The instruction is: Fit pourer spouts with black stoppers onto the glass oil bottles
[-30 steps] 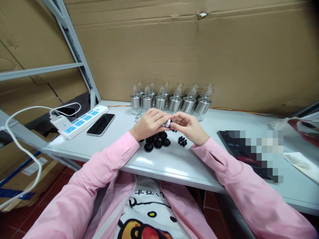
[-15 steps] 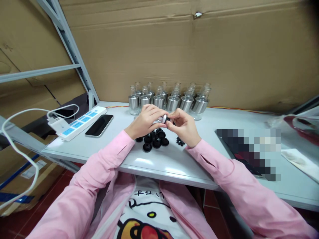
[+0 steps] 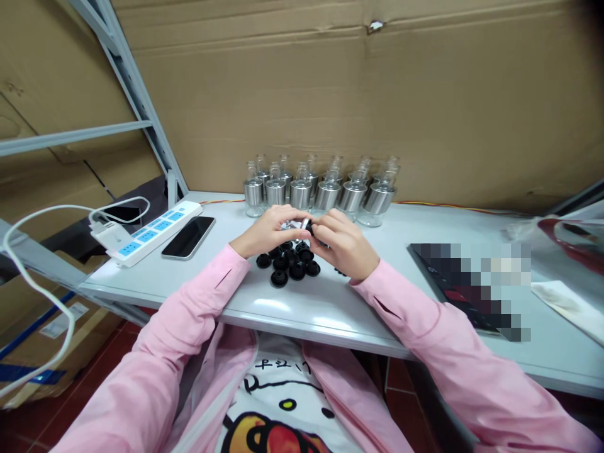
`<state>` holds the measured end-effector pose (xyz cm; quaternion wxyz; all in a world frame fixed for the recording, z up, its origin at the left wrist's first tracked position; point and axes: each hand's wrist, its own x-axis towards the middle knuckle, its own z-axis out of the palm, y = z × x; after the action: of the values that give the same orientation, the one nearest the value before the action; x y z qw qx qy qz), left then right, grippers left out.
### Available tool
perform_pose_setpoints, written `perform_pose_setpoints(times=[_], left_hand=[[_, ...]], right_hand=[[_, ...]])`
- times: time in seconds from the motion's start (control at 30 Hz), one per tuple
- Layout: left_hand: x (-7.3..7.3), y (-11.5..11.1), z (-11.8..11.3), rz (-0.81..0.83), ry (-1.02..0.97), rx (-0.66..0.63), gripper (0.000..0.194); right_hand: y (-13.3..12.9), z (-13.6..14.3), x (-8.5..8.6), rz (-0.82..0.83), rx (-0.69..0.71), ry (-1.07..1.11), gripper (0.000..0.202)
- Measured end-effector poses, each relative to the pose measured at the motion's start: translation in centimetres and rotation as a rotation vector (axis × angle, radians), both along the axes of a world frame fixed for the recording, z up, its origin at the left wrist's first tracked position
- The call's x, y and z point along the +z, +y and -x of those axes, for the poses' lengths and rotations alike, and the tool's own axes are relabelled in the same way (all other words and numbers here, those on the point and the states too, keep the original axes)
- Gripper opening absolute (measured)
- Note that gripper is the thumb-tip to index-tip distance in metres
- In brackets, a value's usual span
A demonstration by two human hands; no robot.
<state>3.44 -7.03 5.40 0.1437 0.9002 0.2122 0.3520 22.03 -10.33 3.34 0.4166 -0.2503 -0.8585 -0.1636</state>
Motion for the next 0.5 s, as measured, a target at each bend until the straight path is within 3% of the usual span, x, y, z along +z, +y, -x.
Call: perform_pose_setpoints(times=[0.1, 0.17, 0.23, 0.37, 0.5], left_hand=[[-0.4, 0.2, 0.1, -0.007, 0.015, 0.031, 0.047], [-0.8, 0.4, 0.0, -0.076, 0.041, 0.082, 0.044], [-1.4, 0.6, -0.1, -0.186, 0.057, 0.109, 0.041], [-2.4, 0.8, -0.4, -0.393, 0.036, 0.115, 0.035], [-2.7, 0.7, -0.7, -0.497, -0.007, 0.137, 0.030]], right_hand=[[0.3, -0.2, -0.1, -0.045, -0.010, -0.059, 0.018], [0.5, -0.4, -0.4, 0.028, 0.022, 0.028, 0.011], [0.6, -0.7, -0.7, 0.183, 0.028, 0.156, 0.005], [0.9, -1.1, -0.9, 0.564, -0.018, 0.359, 0.021], [0.9, -0.8, -0.6, 0.895, 0.146, 0.458, 0.025]])
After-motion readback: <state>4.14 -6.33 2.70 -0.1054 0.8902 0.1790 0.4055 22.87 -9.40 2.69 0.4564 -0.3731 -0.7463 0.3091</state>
